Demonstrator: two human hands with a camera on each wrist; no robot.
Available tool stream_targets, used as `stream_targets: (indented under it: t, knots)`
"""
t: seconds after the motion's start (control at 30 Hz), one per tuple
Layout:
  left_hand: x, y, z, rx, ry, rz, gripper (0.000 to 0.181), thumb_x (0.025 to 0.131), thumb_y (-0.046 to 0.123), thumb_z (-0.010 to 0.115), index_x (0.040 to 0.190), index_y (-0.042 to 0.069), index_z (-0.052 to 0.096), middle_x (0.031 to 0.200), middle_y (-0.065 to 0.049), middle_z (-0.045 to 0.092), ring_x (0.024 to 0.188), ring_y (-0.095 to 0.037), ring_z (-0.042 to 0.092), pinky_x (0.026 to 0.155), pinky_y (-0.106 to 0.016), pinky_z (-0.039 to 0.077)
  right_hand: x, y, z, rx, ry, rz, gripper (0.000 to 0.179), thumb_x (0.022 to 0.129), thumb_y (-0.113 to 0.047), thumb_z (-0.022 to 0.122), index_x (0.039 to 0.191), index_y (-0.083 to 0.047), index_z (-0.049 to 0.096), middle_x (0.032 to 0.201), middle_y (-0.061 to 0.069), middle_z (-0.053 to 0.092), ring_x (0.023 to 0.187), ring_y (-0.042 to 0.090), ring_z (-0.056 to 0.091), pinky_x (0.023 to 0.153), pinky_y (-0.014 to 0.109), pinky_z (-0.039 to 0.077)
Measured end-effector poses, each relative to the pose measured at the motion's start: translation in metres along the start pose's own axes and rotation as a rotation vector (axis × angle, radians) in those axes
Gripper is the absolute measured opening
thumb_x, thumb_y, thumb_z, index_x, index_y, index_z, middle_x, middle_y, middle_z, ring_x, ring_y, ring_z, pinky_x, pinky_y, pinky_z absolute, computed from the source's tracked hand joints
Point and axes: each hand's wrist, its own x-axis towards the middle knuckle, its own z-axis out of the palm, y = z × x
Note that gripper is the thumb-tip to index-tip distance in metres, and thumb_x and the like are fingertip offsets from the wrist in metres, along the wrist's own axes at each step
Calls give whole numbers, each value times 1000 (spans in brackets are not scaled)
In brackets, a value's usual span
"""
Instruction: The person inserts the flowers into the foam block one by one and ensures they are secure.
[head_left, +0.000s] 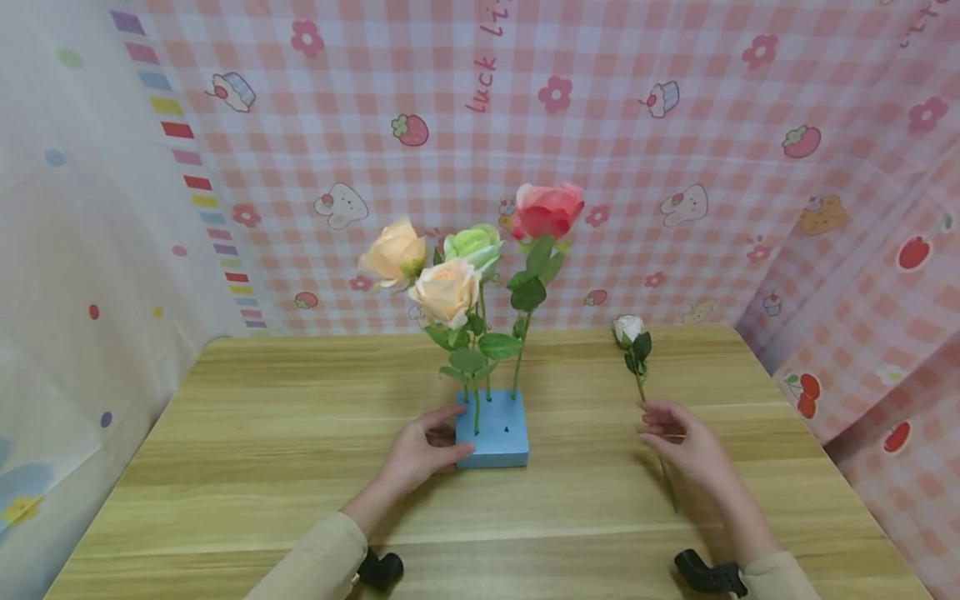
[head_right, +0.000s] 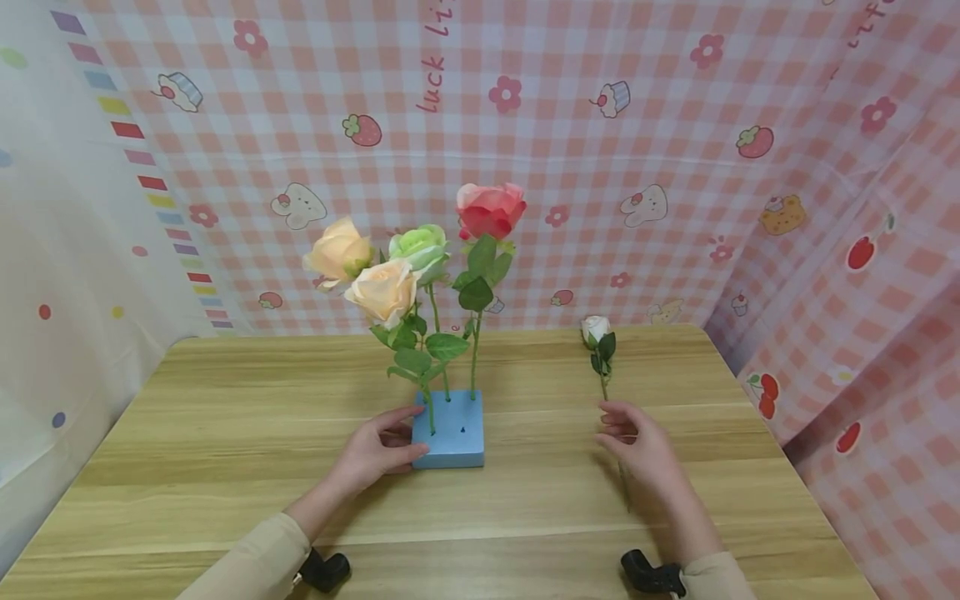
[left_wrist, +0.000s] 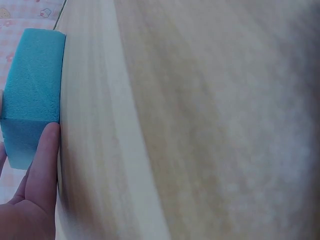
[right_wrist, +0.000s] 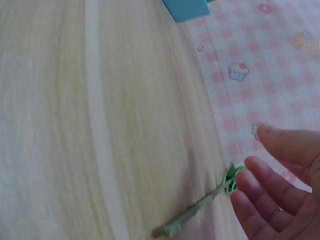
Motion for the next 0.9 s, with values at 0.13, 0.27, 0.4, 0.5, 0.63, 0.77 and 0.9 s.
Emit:
stream_targets:
  t: [0.13, 0.27, 0.4, 0.5, 0.63, 0.77, 0.9]
  knots:
    - [0, 1, 0, -4, 0, -2, 54, 84, 1, 78, 134, -3, 58, 106, -24, 61, 85, -25, 64, 70, -45, 62, -1, 3, -5, -36, -12, 71, 45, 89, -5, 74, 128, 8, 57, 113, 25, 65, 100, 34, 64, 84, 20, 53]
    - [0, 1, 0, -7, 0, 2, 54, 84, 0, 78, 134, -4, 58, 106, -25, 61, 85, -27, 64, 70, -45, 62, -3, 8, -7, -67, -30, 156, 48, 90, -7, 73, 131, 9, 54, 116, 27, 63, 102, 36, 63, 82, 20, 52]
    - [-1, 1, 0, -4, 0, 3, 54, 84, 0, 78, 134, -4, 58, 107, -25, 60, 86, -28, 63, 70, -45, 62, -4, 13, -7, -87, -42, 206, 50, 90, -5, 72, 132, 9, 52, 116, 27, 63, 100, 34, 62, 77, 19, 51]
    - [-2, 2, 0, 2, 3, 3, 54, 84, 0, 78, 134, -4, 58, 107, -25, 60, 85, -27, 63, 70, -45, 62, -5, 16, -6, -101, -49, 216, 51, 89, -5, 73, 133, 9, 52, 116, 27, 63, 99, 33, 63, 75, 19, 51]
    - [-2, 2, 0, 5, 3, 5, 54, 84, 0, 78, 134, -4, 58, 106, -25, 60, 84, -26, 63, 69, -45, 62, -5, 18, -6, -104, -59, 223, 55, 89, -10, 75, 134, 10, 51, 118, 28, 62, 101, 35, 62, 73, 20, 52]
    - [-2, 2, 0, 5, -1, 8, 54, 84, 0, 78, 134, -4, 58, 106, -25, 60, 85, -27, 63, 70, -46, 62, -5, 20, -6, -105, -66, 236, 56, 89, -11, 75, 135, 9, 50, 118, 26, 62, 102, 34, 61, 73, 21, 52]
    - [-2, 2, 0, 6, 0, 11, 54, 84, 0, 78, 134, -4, 58, 106, -25, 60, 85, -28, 63, 70, -46, 62, -5, 21, -5, -112, -67, 242, 56, 89, -12, 76, 135, 8, 50, 117, 25, 62, 101, 33, 60, 74, 22, 51]
